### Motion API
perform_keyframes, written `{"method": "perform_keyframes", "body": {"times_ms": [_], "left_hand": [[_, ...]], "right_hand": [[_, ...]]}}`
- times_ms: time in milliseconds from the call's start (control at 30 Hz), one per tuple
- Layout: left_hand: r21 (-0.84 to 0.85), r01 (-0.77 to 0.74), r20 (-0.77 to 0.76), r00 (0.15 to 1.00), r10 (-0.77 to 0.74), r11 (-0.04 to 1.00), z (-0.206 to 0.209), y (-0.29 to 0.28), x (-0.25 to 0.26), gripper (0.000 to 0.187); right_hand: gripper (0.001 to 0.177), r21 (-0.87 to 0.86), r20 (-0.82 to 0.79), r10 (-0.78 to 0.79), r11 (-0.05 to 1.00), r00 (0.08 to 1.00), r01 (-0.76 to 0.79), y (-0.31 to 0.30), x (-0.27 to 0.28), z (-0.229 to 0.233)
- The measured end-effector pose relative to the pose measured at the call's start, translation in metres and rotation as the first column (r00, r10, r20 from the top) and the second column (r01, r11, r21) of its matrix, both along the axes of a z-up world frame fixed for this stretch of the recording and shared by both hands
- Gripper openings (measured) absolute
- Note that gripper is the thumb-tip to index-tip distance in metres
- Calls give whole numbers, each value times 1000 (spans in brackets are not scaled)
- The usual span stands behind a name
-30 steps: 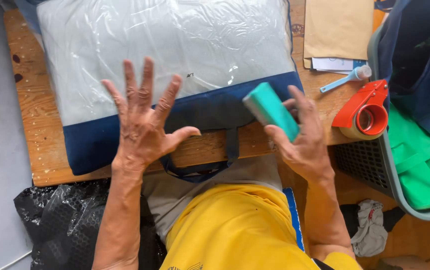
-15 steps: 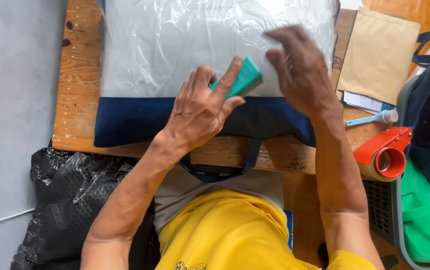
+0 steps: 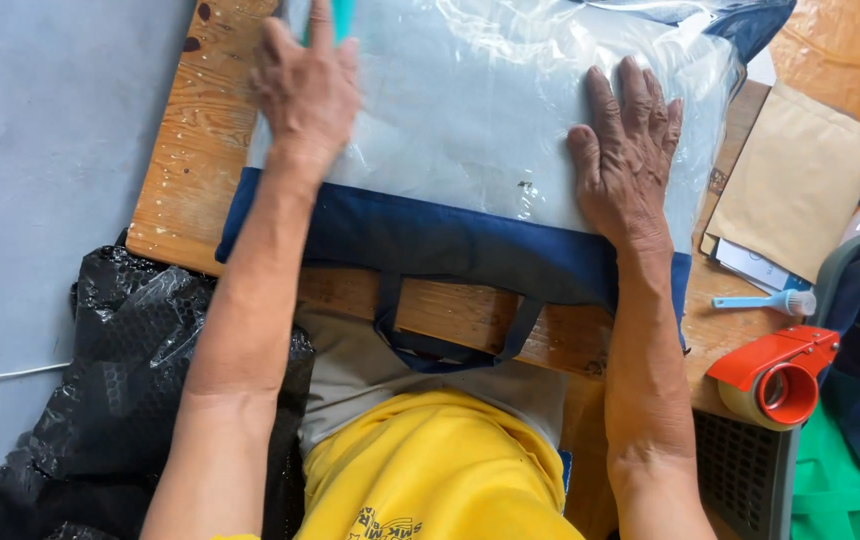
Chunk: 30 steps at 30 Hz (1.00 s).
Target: The person cleans a blue tote bag containing a plastic-wrapped item. They first press and smooth the bag, then use a green sponge to wipe the plastic-wrapped surface. Finally, they use a small brush to clean the bag's handles and edges.
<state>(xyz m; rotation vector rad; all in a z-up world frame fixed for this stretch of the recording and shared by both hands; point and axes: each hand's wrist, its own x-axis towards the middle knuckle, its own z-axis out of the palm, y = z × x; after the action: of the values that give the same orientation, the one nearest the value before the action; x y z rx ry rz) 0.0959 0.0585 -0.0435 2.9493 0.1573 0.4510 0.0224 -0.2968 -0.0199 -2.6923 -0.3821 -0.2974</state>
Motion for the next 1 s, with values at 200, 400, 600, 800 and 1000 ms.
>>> {"method": "perform_keyframes", "body": {"times_ms": [200,400,600,800,1000], "left_hand": [[-754,-238,-453,864,-221,612,-12,82,-5,63],[-545,-276,-303,945,121,792,-50,107,-3,66],[-255,53,314,949,31,965,15,-48,-59,60],[47,267,200,942,-271,963,-2,-234,-134,78],[34,23,189,982,-29,999,-16,-115,-85,95]], "right_hand": [[58,16,-4,-21,1000,1000,22,6,-4,1],[55,14,28,-29,999,999,29,1,-2,-10],[47,152,109,-54,988,993,37,0,4,-23],[50,145,105,-21,989,994,6,-13,1,-32],[44,192,108,-40,981,993,19,-6,1,-21]]}}
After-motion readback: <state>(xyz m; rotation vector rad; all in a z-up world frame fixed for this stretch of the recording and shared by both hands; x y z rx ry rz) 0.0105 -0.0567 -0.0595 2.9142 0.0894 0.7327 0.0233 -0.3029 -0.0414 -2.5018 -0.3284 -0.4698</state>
